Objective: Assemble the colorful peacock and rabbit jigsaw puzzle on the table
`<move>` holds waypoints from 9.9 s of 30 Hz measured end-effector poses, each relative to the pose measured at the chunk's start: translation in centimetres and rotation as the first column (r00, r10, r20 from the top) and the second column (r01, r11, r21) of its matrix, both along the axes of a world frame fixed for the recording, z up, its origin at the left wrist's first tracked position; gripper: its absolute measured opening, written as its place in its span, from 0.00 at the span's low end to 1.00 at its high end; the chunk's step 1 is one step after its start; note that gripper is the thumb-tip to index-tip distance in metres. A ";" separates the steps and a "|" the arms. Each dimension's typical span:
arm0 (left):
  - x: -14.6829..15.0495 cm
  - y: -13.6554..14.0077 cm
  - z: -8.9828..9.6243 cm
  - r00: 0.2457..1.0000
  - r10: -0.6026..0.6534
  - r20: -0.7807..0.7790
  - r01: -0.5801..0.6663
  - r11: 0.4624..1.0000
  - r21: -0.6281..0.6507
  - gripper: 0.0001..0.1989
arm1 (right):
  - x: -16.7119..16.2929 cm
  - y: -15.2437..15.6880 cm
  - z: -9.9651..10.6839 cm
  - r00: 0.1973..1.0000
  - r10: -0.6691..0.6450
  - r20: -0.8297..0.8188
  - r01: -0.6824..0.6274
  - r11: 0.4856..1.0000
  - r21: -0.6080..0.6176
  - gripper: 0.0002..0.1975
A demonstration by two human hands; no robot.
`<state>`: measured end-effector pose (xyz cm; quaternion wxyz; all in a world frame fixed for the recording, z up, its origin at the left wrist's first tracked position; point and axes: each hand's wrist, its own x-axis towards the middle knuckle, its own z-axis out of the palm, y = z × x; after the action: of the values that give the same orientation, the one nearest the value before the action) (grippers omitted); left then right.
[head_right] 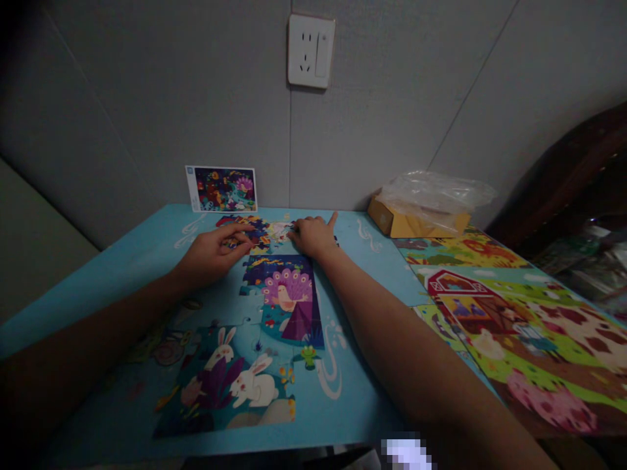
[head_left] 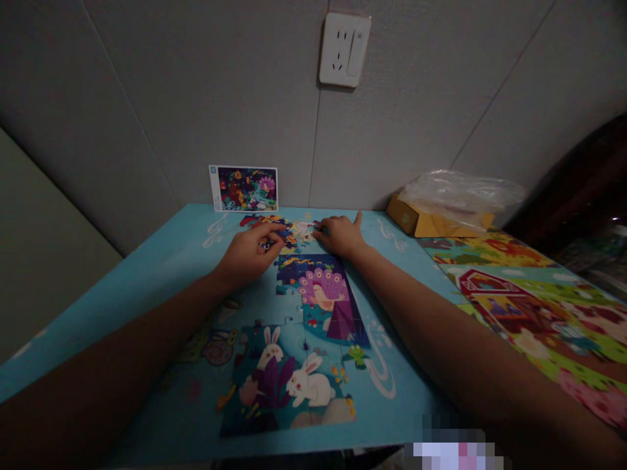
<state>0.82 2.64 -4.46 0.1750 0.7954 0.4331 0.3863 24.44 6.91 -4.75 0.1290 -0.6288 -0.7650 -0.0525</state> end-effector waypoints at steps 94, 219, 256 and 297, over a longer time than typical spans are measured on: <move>-0.2 0.5 0.5 0.935 0.249 -0.252 -0.276 0.958 -0.078 0.15 | -4.5 -2.0 -0.2 0.953 0.288 -0.089 -0.283 0.957 0.066 0.21; -1.8 1.1 1.5 0.812 0.304 -0.498 -0.378 0.924 -0.053 0.21 | -4.5 -2.3 -0.2 0.962 0.015 -0.274 0.051 0.971 0.234 0.16; -3.3 2.1 1.5 0.785 0.523 -0.331 -0.534 0.843 0.066 0.16 | -4.3 -2.1 -0.1 0.941 -0.047 -0.335 0.141 0.956 0.259 0.12; -2.1 1.9 1.0 0.783 0.355 -0.511 -0.405 0.914 0.015 0.24 | -4.1 -1.8 -0.3 0.919 -0.213 -0.332 0.273 0.951 0.144 0.17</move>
<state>-1.31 4.52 -3.43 0.0123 0.7549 0.6329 0.1715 20.38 5.15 -5.09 0.2996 -0.7045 -0.6421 -0.0397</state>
